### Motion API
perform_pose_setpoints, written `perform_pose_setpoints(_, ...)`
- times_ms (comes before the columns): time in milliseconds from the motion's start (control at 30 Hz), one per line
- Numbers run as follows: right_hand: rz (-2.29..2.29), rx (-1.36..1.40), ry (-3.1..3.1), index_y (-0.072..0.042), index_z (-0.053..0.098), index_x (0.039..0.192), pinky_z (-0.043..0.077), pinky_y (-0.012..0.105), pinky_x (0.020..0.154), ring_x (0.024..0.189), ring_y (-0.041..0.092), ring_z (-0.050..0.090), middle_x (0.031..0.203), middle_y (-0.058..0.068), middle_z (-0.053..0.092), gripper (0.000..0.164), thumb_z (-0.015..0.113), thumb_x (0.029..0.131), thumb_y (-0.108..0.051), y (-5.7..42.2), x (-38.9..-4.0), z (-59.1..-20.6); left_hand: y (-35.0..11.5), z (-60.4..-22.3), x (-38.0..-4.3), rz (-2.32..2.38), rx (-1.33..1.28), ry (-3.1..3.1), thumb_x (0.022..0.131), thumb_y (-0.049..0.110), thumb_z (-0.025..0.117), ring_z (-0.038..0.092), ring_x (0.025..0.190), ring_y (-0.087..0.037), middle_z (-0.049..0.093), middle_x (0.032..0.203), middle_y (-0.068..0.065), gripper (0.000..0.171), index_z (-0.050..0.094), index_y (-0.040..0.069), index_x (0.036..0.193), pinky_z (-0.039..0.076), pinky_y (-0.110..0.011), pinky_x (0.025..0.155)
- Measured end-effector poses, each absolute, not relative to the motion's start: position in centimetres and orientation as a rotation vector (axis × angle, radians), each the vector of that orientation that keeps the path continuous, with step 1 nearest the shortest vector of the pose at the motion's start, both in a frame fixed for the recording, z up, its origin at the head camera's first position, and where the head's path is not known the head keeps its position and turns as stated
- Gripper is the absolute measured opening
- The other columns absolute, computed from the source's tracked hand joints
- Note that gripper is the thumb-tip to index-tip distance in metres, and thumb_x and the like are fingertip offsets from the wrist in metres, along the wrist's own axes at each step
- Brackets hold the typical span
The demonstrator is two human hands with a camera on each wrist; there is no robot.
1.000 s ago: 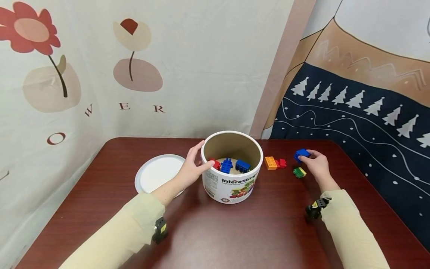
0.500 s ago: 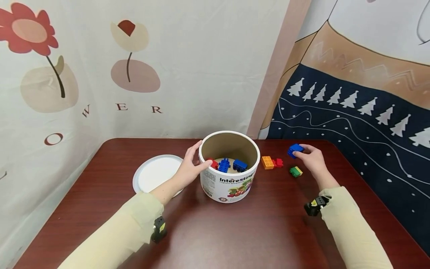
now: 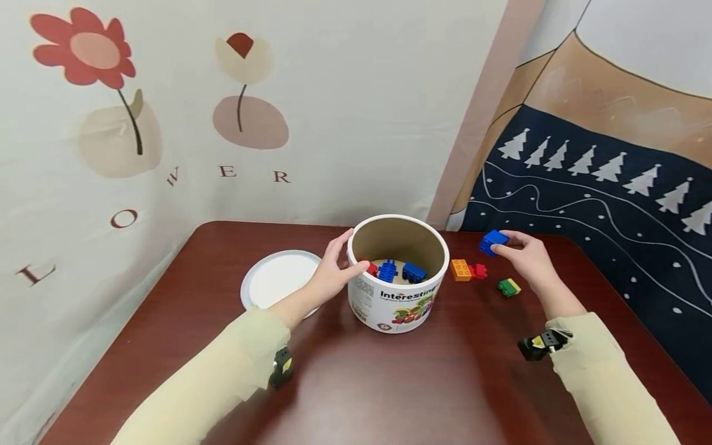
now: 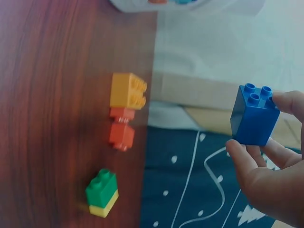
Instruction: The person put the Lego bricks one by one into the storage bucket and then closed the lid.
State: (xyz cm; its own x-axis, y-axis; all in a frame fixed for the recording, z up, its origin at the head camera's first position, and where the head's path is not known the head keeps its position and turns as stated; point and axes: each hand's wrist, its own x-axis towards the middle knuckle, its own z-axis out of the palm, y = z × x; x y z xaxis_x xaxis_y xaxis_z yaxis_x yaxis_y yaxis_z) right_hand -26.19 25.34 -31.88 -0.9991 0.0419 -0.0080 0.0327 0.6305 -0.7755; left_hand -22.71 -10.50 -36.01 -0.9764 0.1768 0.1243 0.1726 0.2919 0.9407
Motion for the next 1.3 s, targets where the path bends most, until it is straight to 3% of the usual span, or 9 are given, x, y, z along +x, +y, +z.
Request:
perform_pose_setpoints(167, 1.337, 0.022, -2.863, 0.003, 0.038, 0.139, 0.045, 0.043, 0.092, 0.113, 0.037, 0.044, 0.130, 0.029, 0.045, 0.060, 0.052, 0.094, -0.034, 24.5, -25.7, -31.2, -10.3, -36.1, -22.8, 1.840, 0.332, 2.520, 0.087, 0.019, 0.065, 0.030, 0.137, -0.029, 0.024, 0.150, -0.012, 0.075, 0.023, 0.013, 0.148, 0.035, -0.046, 0.110)
perform_pose_setpoints(367, 1.337, 0.102, -2.883, 0.000, 0.038, 0.140, 0.045, 0.048, 0.094, 0.115, 0.038, 0.044, 0.129, 0.028, 0.046, 0.059, 0.051, 0.094, -0.036, 23.0, -25.2, -30.1, -10.3, -35.9, -22.8, 1.829, 0.306, 2.528, 0.086, 0.021, 0.065, 0.030, 0.137, -0.027, 0.024, 0.150, -0.009, 0.074, 0.024, 0.016, 0.148, 0.035, -0.044, 0.110)
perform_pose_setpoints(467, 1.329, 0.132, -2.890, -0.002, 0.039, 0.140, 0.048, 0.032, 0.087, 0.114, 0.036, 0.044, 0.128, 0.026, 0.047, 0.059, 0.051, 0.094, -0.036, 22.5, -24.9, -29.5, -10.1, -35.9, -22.9, 1.825, 0.309, 2.525, 0.087, 0.021, 0.065, 0.030, 0.137, -0.025, 0.024, 0.150, -0.008, 0.074, 0.025, 0.017, 0.148, 0.035, -0.042, 0.110)
perform_pose_setpoints(567, 1.345, 0.165, -2.897, -0.004, 0.038, 0.141, 0.044, 0.014, 0.076, 0.114, 0.034, 0.045, 0.128, 0.025, 0.046, 0.059, 0.051, 0.094, -0.037, 21.9, -24.7, -29.0, -10.0, -35.9, -22.9, 1.828, 0.318, 2.520, 0.087, 0.021, 0.065, 0.030, 0.137, -0.026, 0.024, 0.150, -0.008, 0.073, 0.025, 0.017, 0.148, 0.034, -0.043, 0.111)
perform_pose_setpoints(633, 1.366, 0.188, -2.901, -0.005, 0.038, 0.142, 0.042, 0.008, 0.072, 0.114, 0.033, 0.045, 0.129, 0.024, 0.046, 0.058, 0.052, 0.094, -0.036, 21.3, -24.6, -28.7, -10.1, -35.8, -22.8, 1.832, 0.315, 2.519, 0.087, 0.020, 0.065, 0.031, 0.136, -0.026, 0.025, 0.149, -0.008, 0.073, 0.025, 0.016, 0.148, 0.034, -0.043, 0.111)
perform_pose_setpoints(1100, 1.458, 0.363, -2.897, -0.008, 0.045, 0.137, 0.048, 0.014, 0.078, 0.110, 0.029, 0.049, 0.125, 0.021, 0.052, 0.052, 0.056, 0.093, -0.032, 17.2, -24.5, -27.6, -10.5, -35.9, -22.8, 1.843, 0.296, 2.509, 0.087, 0.022, 0.066, 0.033, 0.135, -0.025, 0.026, 0.148, -0.008, 0.073, 0.025, 0.017, 0.148, 0.035, -0.041, 0.111)
perform_pose_setpoints(1300, 1.478, 0.416, -2.904, -0.007, 0.045, 0.137, 0.051, 0.030, 0.087, 0.109, 0.029, 0.051, 0.126, 0.022, 0.053, 0.052, 0.058, 0.092, -0.028, 15.9, -24.4, -27.5, -10.5, -35.9, -22.8, 1.849, 0.304, 2.507, 0.087, 0.021, 0.065, 0.032, 0.135, -0.025, 0.026, 0.149, -0.008, 0.073, 0.025, 0.017, 0.148, 0.034, -0.042, 0.111)
